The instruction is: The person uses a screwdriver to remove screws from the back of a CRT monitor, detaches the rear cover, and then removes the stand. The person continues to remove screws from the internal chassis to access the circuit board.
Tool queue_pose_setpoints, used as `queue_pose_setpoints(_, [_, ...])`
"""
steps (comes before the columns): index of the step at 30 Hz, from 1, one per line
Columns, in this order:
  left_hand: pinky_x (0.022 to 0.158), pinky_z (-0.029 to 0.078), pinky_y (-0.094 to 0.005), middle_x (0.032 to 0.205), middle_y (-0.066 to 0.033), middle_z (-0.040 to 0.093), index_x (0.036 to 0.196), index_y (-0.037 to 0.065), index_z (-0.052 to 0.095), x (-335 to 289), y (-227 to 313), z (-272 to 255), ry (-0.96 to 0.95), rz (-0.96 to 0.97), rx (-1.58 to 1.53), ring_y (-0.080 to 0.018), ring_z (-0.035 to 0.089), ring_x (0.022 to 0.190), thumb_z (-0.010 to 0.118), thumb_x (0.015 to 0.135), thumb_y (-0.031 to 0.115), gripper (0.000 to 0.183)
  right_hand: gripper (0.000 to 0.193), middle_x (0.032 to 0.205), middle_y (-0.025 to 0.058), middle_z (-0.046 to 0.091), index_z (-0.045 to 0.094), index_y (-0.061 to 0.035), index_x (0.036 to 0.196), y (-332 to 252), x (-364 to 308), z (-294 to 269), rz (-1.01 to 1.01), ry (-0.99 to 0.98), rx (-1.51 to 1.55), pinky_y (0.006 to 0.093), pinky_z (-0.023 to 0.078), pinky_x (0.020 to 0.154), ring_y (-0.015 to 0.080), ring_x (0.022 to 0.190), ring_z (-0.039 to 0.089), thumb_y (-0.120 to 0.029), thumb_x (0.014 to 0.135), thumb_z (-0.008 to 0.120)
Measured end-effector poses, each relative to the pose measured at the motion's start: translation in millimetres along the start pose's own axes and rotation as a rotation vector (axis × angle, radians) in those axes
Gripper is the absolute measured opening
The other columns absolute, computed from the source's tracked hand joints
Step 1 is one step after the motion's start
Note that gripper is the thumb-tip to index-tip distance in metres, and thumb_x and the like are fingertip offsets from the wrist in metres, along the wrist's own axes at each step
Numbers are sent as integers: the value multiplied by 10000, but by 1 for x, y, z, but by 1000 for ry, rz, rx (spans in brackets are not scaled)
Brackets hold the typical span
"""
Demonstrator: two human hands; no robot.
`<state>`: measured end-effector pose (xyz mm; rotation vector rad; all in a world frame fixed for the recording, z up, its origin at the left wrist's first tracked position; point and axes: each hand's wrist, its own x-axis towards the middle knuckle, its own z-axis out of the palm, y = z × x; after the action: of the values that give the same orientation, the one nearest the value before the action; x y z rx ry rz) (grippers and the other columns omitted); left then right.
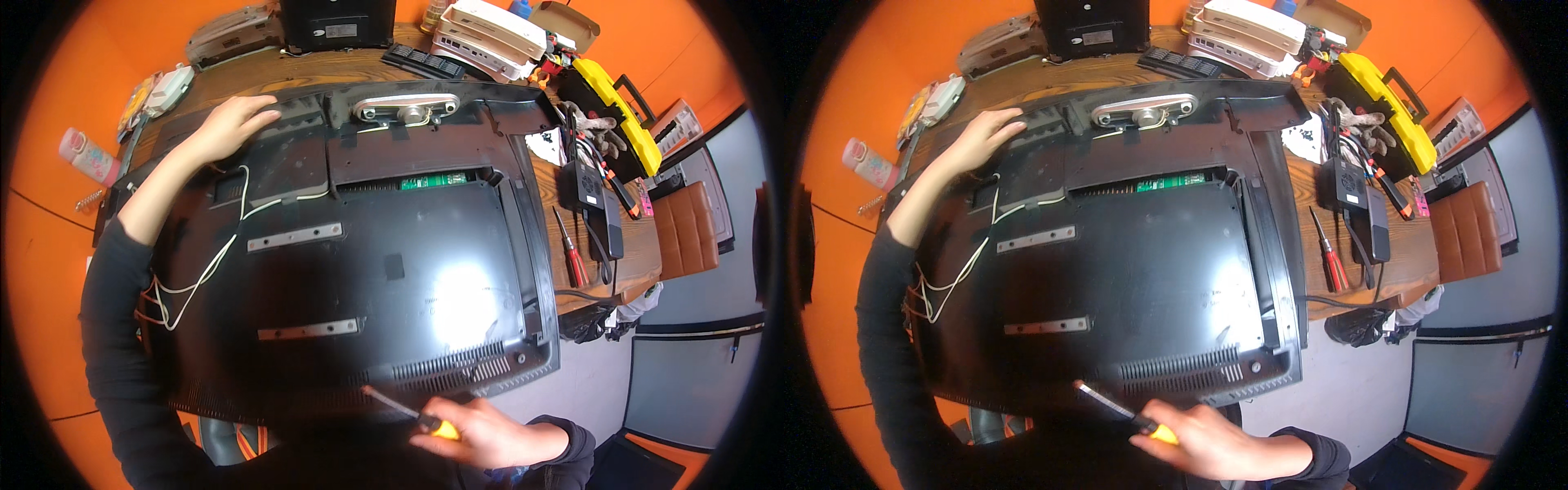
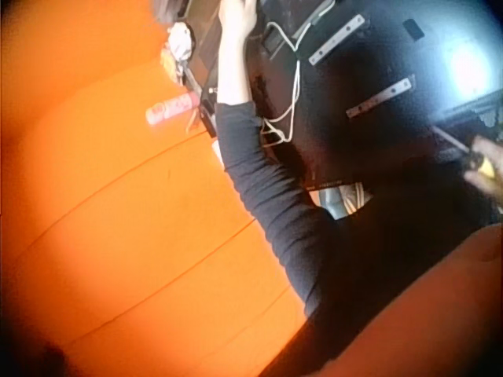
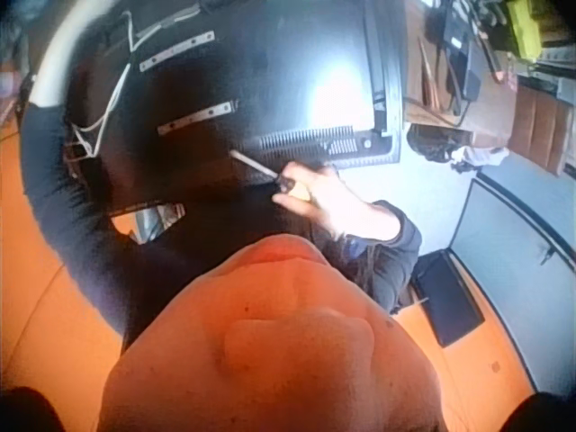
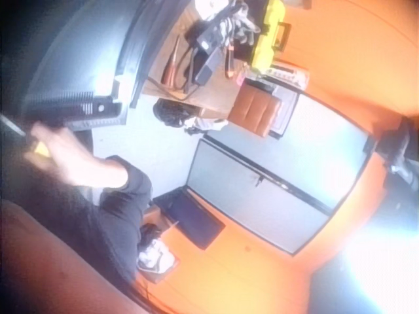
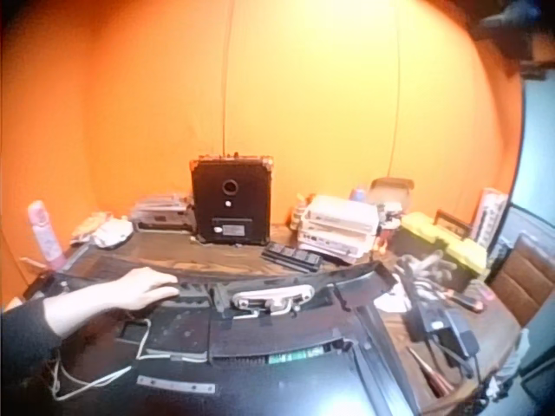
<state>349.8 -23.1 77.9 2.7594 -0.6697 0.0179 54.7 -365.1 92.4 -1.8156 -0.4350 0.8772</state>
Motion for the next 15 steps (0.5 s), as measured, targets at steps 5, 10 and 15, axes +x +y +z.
queue_pose_setpoints(5, [802,423,-382,940,-200,597,1014,-13,567,-3,13,-13,69,109,53,-356,541,932,488,868,305,359,249,604,166,581,455,-15,887,15,-14,21,18,358,-274,384,475,450,345,541,604,-182,803,620])
queue_pose_setpoints(10, [774,431,-360,910,-188,601,996,-10,560,-32,28,-49,151,77,28,-355,552,897,491,869,308,349,210,651,17,507,487,-24,848,29,-16,32,55,716,51,216,416,560,80,613,506,-110,778,666])
queue_pose_setpoints(15, [829,416,-323,999,-160,613,1029,-48,558,-86,40,-121,624,145,-18,-225,563,941,512,878,326,406,187,717,-30,452,471,-31,873,-1,-34,11,-266,796,5,175,393,588,59,647,475,-33,785,635])
